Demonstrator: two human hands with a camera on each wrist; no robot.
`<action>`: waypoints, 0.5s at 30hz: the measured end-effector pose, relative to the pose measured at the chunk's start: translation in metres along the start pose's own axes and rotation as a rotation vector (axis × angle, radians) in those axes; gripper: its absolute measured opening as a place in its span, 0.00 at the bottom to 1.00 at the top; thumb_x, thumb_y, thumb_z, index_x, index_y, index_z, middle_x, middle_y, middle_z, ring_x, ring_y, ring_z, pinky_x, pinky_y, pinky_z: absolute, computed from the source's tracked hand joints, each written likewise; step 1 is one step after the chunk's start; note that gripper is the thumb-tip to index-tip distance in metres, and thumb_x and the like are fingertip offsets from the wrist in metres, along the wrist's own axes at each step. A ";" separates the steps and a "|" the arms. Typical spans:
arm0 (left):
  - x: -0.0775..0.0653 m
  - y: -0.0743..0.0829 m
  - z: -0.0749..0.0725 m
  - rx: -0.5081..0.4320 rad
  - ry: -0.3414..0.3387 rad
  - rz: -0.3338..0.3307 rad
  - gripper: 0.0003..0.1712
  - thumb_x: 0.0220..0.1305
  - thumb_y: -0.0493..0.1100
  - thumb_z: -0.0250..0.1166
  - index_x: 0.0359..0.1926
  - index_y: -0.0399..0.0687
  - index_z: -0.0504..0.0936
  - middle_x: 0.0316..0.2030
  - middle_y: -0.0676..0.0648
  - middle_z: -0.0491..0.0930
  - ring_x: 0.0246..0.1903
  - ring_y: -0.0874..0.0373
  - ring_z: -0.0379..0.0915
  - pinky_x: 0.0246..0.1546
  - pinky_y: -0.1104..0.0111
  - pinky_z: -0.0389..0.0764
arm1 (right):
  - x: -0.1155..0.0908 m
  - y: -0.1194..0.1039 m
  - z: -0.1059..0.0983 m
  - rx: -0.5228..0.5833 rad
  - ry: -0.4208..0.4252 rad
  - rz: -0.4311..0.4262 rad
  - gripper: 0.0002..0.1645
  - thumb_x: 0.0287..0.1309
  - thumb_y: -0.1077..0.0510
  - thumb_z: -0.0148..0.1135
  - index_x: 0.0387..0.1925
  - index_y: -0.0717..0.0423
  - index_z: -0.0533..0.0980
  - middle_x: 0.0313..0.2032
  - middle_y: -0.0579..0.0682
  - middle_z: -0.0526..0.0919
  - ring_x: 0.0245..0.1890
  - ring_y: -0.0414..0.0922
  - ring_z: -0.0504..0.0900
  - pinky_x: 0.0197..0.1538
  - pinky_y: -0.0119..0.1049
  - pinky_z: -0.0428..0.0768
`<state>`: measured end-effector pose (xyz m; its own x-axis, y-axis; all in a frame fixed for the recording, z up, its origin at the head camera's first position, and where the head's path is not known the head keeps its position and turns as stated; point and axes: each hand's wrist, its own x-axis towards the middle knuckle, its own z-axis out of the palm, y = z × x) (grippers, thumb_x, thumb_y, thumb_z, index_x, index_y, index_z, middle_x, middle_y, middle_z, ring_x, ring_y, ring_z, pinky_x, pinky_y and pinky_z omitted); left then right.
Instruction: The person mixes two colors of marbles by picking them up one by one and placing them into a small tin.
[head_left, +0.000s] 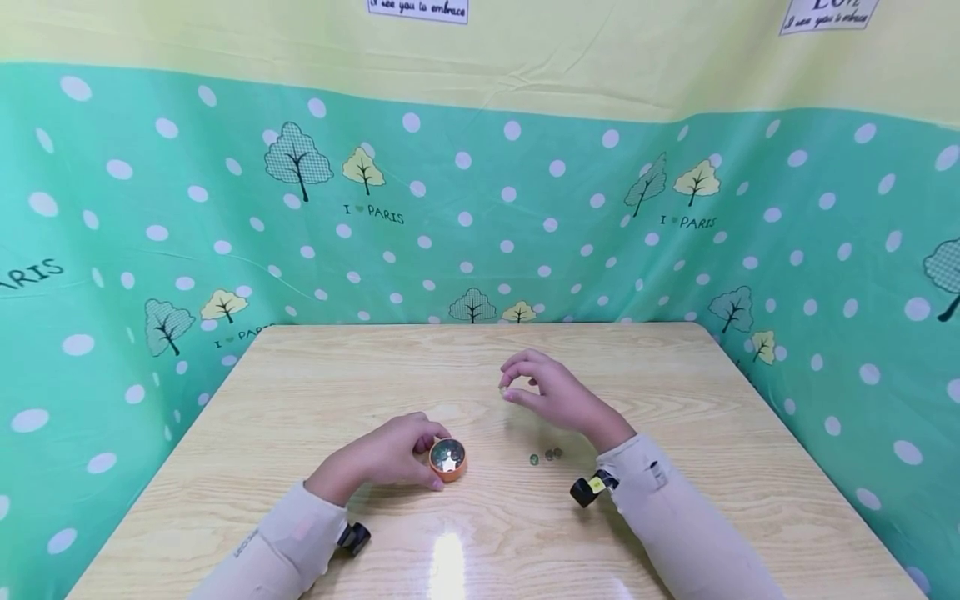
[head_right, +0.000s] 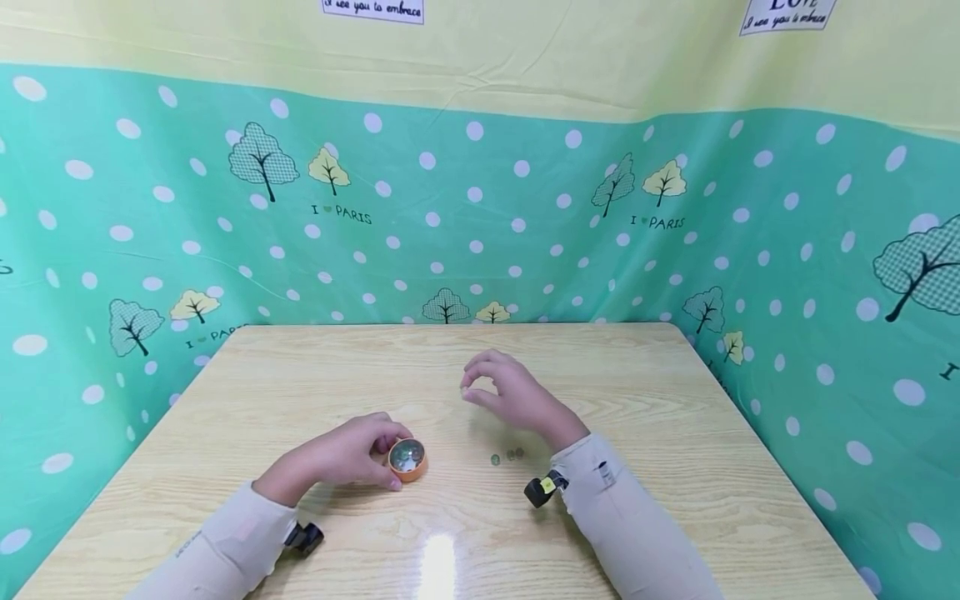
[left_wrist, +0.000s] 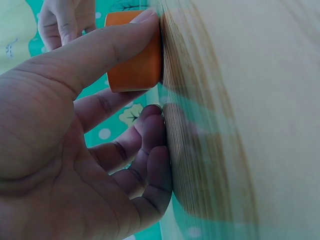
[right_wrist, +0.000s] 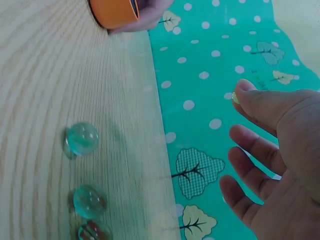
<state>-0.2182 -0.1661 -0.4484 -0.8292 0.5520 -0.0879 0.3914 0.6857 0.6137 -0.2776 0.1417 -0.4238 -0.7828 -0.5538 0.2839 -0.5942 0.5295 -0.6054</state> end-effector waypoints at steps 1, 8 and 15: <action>0.000 0.000 0.000 0.000 -0.001 0.000 0.33 0.47 0.52 0.85 0.55 0.56 0.85 0.40 0.52 0.76 0.41 0.53 0.70 0.43 0.60 0.71 | 0.000 -0.001 0.001 -0.002 0.001 -0.005 0.06 0.69 0.46 0.67 0.42 0.41 0.82 0.59 0.43 0.78 0.63 0.47 0.76 0.57 0.53 0.80; 0.000 -0.001 -0.001 0.004 -0.002 -0.002 0.33 0.47 0.53 0.85 0.55 0.57 0.85 0.40 0.52 0.76 0.41 0.54 0.70 0.42 0.60 0.71 | 0.000 -0.011 0.006 0.006 -0.017 -0.008 0.07 0.67 0.45 0.68 0.40 0.41 0.82 0.60 0.48 0.79 0.63 0.46 0.75 0.60 0.54 0.79; 0.000 -0.001 -0.001 0.002 -0.004 -0.002 0.33 0.47 0.53 0.85 0.55 0.57 0.84 0.40 0.52 0.75 0.41 0.54 0.70 0.42 0.60 0.71 | 0.000 -0.020 0.008 -0.016 -0.021 -0.037 0.06 0.67 0.47 0.69 0.40 0.41 0.83 0.57 0.43 0.79 0.62 0.45 0.76 0.61 0.51 0.78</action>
<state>-0.2187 -0.1671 -0.4479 -0.8285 0.5523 -0.0921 0.3907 0.6880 0.6116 -0.2644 0.1263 -0.4176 -0.7565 -0.5865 0.2895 -0.6253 0.5189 -0.5828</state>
